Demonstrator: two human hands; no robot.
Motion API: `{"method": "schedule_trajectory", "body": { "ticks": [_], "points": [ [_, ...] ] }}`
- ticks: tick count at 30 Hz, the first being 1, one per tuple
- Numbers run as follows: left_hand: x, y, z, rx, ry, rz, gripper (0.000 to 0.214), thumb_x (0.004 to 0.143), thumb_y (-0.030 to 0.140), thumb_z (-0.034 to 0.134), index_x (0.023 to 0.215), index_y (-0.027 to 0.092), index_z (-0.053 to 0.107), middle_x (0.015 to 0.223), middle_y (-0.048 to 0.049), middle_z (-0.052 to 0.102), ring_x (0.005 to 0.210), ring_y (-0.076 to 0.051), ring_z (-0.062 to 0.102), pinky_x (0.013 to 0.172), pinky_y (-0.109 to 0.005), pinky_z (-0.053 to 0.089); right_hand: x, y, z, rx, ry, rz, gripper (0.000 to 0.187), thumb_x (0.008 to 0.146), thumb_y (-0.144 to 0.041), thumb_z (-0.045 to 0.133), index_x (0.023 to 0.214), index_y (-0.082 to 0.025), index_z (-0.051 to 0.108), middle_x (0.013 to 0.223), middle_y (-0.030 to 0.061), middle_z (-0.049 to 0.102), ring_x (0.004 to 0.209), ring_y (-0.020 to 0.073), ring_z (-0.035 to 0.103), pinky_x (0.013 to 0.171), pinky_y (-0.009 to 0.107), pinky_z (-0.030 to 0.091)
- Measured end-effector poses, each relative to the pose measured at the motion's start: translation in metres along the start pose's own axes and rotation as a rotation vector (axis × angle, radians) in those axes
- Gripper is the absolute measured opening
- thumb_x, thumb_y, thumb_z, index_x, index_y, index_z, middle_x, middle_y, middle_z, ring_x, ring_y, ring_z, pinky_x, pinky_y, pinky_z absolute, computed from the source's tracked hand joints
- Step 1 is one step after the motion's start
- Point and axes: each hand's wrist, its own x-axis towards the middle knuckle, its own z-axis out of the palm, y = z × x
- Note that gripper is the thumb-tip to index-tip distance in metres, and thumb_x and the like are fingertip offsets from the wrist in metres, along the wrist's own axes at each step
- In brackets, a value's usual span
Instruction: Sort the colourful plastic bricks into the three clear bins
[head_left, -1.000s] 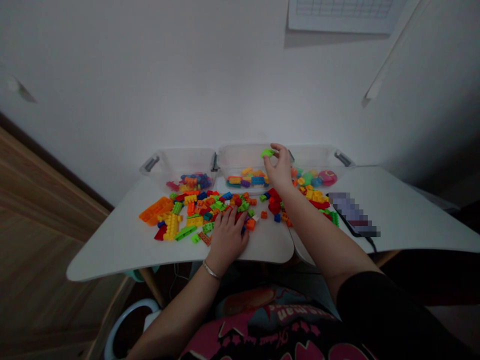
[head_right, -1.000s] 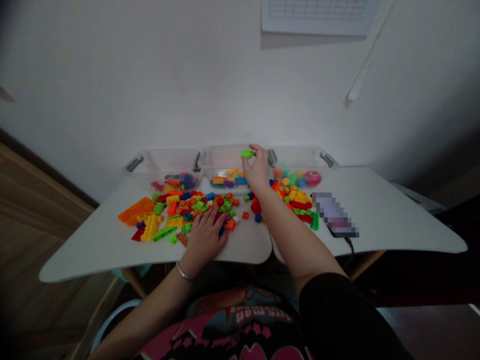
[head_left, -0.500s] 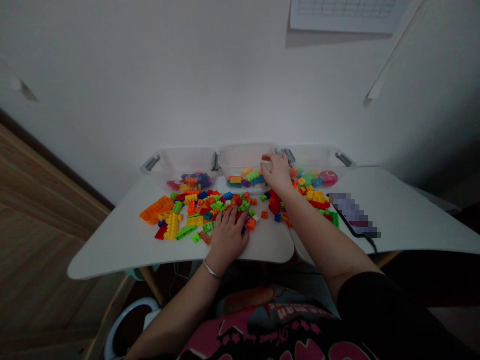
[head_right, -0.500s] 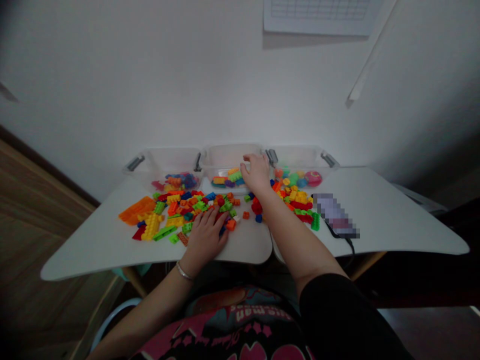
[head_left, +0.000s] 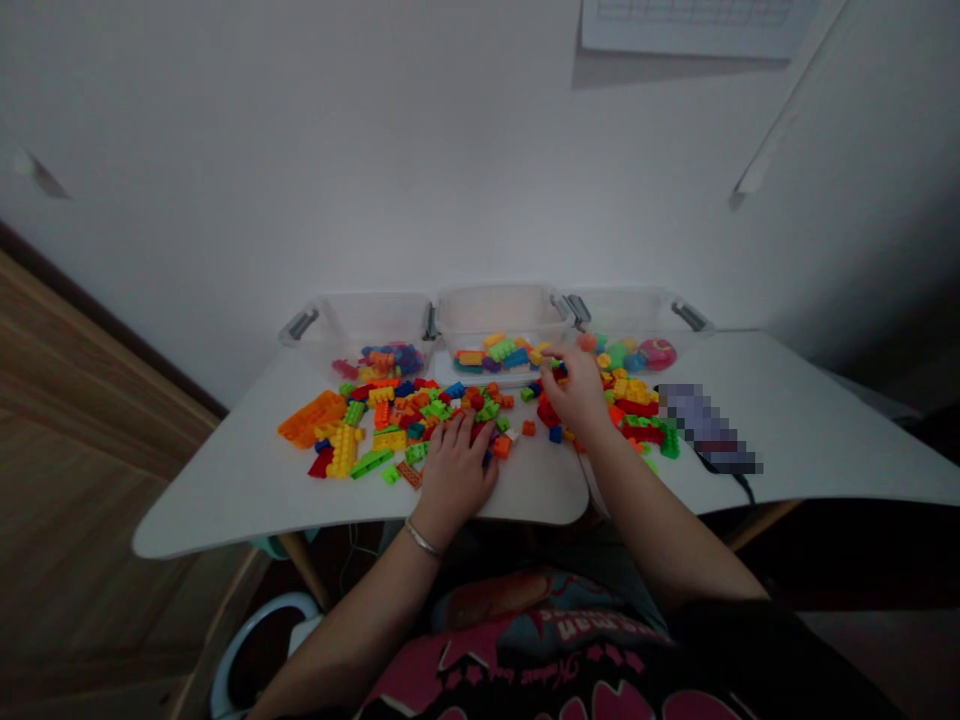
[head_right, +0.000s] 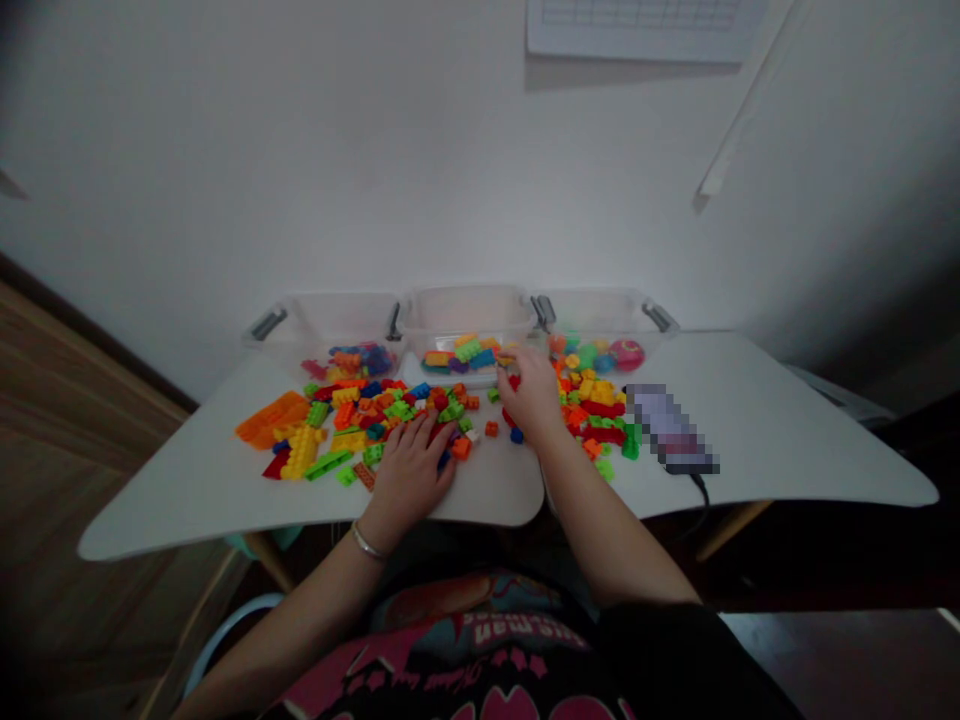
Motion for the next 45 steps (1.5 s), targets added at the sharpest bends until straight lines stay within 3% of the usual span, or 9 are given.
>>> {"method": "schedule_trajectory", "body": {
  "ticks": [4,8,18,21,26,33,41,45],
  "points": [
    [0.0,0.0,-0.001,-0.007,-0.001,-0.007,0.048,0.091,0.037,0.051,0.136,0.022,0.057,0.146,-0.0151,0.052,0.133,-0.033,0.048,0.112,-0.053,0.033,-0.029,0.004,0.007,-0.15,-0.204,-0.016,0.032,0.085,-0.022,0.053,0.115,-0.018,0.064,0.116,0.0126,0.068,0.109,0.0299,0.058,0.1,0.046,0.044],
    [0.0,0.001,-0.001,-0.013,-0.011,-0.013,0.048,0.09,0.037,0.051,0.135,0.022,0.058,0.146,-0.0151,0.051,0.133,-0.033,0.048,0.112,-0.054,0.033,-0.043,0.008,0.015,-0.232,-0.3,-0.045,0.036,0.085,-0.023,0.056,0.119,-0.016,0.065,0.119,0.0117,0.068,0.116,0.0312,0.054,0.106,0.047,0.04],
    [0.0,0.0,0.0,0.001,-0.009,-0.004,0.049,0.09,0.037,0.051,0.136,0.021,0.057,0.146,-0.0156,0.051,0.133,-0.033,0.048,0.111,-0.054,0.034,-0.048,0.005,0.022,-0.277,-0.347,-0.074,0.044,0.091,-0.035,0.056,0.129,-0.014,0.061,0.131,0.0131,0.064,0.131,0.036,0.045,0.113,0.055,0.032],
    [0.0,0.0,0.0,0.002,-0.008,-0.005,0.049,0.09,0.037,0.051,0.136,0.021,0.057,0.146,-0.0151,0.052,0.132,-0.033,0.048,0.111,-0.053,0.034,-0.049,0.005,0.023,-0.281,-0.353,-0.086,0.04,0.091,-0.031,0.055,0.127,-0.015,0.063,0.13,0.0118,0.065,0.131,0.0356,0.045,0.113,0.054,0.033],
    [0.0,0.0,0.0,0.0,-0.007,-0.004,0.048,0.091,0.037,0.05,0.135,0.021,0.058,0.146,-0.0154,0.052,0.132,-0.033,0.048,0.111,-0.054,0.034,-0.048,0.005,0.022,-0.279,-0.356,-0.117,0.035,0.087,-0.017,0.055,0.119,-0.018,0.068,0.121,0.0097,0.069,0.123,0.032,0.051,0.109,0.049,0.039],
    [0.0,0.0,-0.001,0.006,-0.01,-0.002,0.048,0.091,0.037,0.05,0.135,0.021,0.058,0.146,-0.0151,0.052,0.132,-0.033,0.048,0.111,-0.053,0.034,-0.046,0.004,0.019,-0.316,-0.383,-0.127,0.029,0.087,-0.024,0.06,0.114,-0.019,0.07,0.102,0.0111,0.071,0.104,0.0294,0.056,0.1,0.044,0.045],
    [0.0,0.0,0.0,0.009,-0.002,0.001,0.047,0.091,0.038,0.05,0.135,0.021,0.058,0.146,-0.0153,0.052,0.132,-0.033,0.049,0.111,-0.053,0.033,-0.046,0.001,0.017,-0.275,-0.397,-0.103,0.016,0.083,-0.023,0.064,0.097,-0.017,0.069,0.094,0.0102,0.07,0.105,0.0294,0.055,0.099,0.042,0.043],
    [0.0,-0.001,0.002,0.005,0.007,0.007,0.047,0.091,0.038,0.051,0.135,0.021,0.058,0.146,-0.0154,0.051,0.133,-0.033,0.048,0.111,-0.053,0.034,-0.046,-0.002,0.016,-0.223,-0.384,-0.028,0.014,0.08,-0.025,0.066,0.093,-0.02,0.068,0.091,0.0096,0.067,0.096,0.0271,0.058,0.09,0.038,0.046]
  ]
}}
